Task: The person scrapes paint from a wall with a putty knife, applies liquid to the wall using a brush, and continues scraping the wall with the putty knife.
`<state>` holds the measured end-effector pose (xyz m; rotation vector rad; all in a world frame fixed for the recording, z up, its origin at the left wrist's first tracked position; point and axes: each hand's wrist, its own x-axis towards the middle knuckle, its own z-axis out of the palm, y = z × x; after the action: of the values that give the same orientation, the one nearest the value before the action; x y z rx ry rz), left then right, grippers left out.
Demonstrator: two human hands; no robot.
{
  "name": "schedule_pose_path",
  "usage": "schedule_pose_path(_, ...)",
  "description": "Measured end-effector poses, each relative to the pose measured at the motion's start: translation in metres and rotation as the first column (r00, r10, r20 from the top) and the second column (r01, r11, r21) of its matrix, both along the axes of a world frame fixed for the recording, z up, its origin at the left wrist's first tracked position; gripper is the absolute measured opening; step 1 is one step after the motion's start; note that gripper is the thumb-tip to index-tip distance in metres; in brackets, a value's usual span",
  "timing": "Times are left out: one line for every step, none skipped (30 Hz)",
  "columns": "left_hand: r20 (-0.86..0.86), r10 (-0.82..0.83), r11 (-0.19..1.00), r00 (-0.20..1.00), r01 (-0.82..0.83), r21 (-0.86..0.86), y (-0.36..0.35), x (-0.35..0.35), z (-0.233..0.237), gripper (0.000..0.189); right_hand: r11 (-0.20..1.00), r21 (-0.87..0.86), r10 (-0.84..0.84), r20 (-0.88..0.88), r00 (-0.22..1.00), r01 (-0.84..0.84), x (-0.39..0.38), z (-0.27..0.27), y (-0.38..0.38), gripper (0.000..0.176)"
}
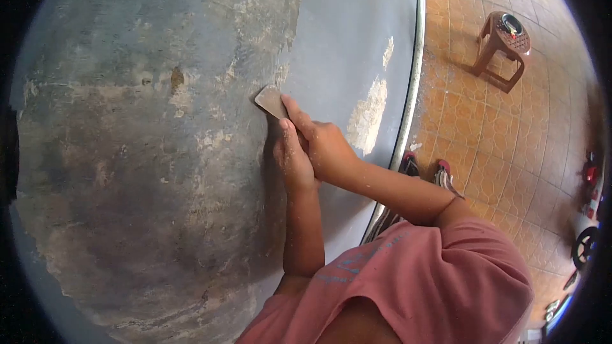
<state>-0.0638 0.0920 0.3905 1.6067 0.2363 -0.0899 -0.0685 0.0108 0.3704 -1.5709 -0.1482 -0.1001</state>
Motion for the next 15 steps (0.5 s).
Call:
schedule_pose_path(0.109,-0.038,0.995,0.993,0.027,0.095,0.001,-0.004,-0.002,0.051,1.0,0.019,0.005,0.046,0.999,-0.006,-0.002,0.0,-0.001,0.061)
schedule_pose_path(0.116,-0.044,0.997,0.992,0.035,0.075,-0.002,0.004,0.001,0.051,0.999,0.041,0.007,0.093,0.996,-0.011,-0.005,-0.002,-0.002,0.061)
schedule_pose_path(0.115,-0.048,0.997,0.992,0.041,0.06,-0.003,0.009,0.003,0.051,0.999,-0.028,0.044,0.104,0.994,-0.041,-0.011,-0.007,0.001,0.062)
schedule_pose_path(0.108,-0.054,0.998,0.993,0.05,0.046,-0.003,0.014,0.004,0.051,1.0,-0.017,0.01,0.137,0.99,-0.008,-0.009,-0.01,0.004,0.063)
schedule_pose_path(0.097,-0.059,0.998,0.994,0.057,0.029,-0.003,0.017,0.004,0.052,1.0,-0.009,-0.021,0.166,0.986,0.022,-0.007,-0.012,0.007,0.063)
schedule_pose_path(0.078,-0.052,0.999,0.996,0.052,0.007,-0.003,0.015,0.002,0.052,0.999,-0.005,-0.04,0.186,0.982,0.041,-0.009,-0.013,0.008,0.064)
schedule_pose_path(0.051,-0.037,0.999,0.998,0.038,-0.014,-0.001,0.009,0.0,0.053,0.999,-0.013,0.039,-0.016,0.999,-0.039,-0.002,-0.003,0.001,0.063)
schedule_pose_path(0.031,-0.024,0.999,0.999,0.025,-0.035,0.0,0.005,-0.001,0.055,0.999,0.0,0.041,-0.04,0.998,-0.041,0.002,0.001,-0.003,0.063)
schedule_pose_path(-0.054,-0.06,0.995,0.997,0.055,-0.083,-0.002,0.013,0.003,0.055,0.999,0.008,0.034,-0.053,0.998,-0.034,0.008,0.005,-0.008,0.063)
schedule_pose_path(0.123,-0.091,0.992,0.988,0.079,0.101,0.0,0.009,-0.006,0.048,1.0,0.019,0.021,-0.059,0.998,-0.02,0.014,0.008,-0.012,0.062)
schedule_pose_path(0.29,-0.153,0.956,0.945,0.068,0.284,0.006,0.001,-0.025,0.044,0.997,0.058,0.047,-0.065,0.997,-0.043,0.007,0.005,-0.013,0.062)
schedule_pose_path(0.337,-0.173,0.94,0.925,0.054,0.337,0.007,0.0,-0.029,0.044,0.999,0.04,0.023,0.011,1.0,-0.024,0.0,-0.001,-0.01,0.062)
schedule_pose_path(0.382,-0.193,0.922,0.904,0.033,0.387,0.008,-0.001,-0.031,0.045,1.0,0.026,0.002,0.083,0.997,-0.004,-0.007,-0.01,-0.003,0.062)
schedule_pose_path(0.329,-0.156,0.947,0.931,0.047,0.317,0.006,0.001,-0.03,0.045,1.0,0.011,-0.022,0.153,0.988,0.021,-0.008,-0.014,0.0,0.062)
schedule_pose_path(0.265,-0.114,0.969,0.958,0.049,0.24,0.003,0.0,-0.027,0.045,1.0,0.005,-0.015,0.12,0.993,0.015,-0.006,-0.011,-0.002,0.062)
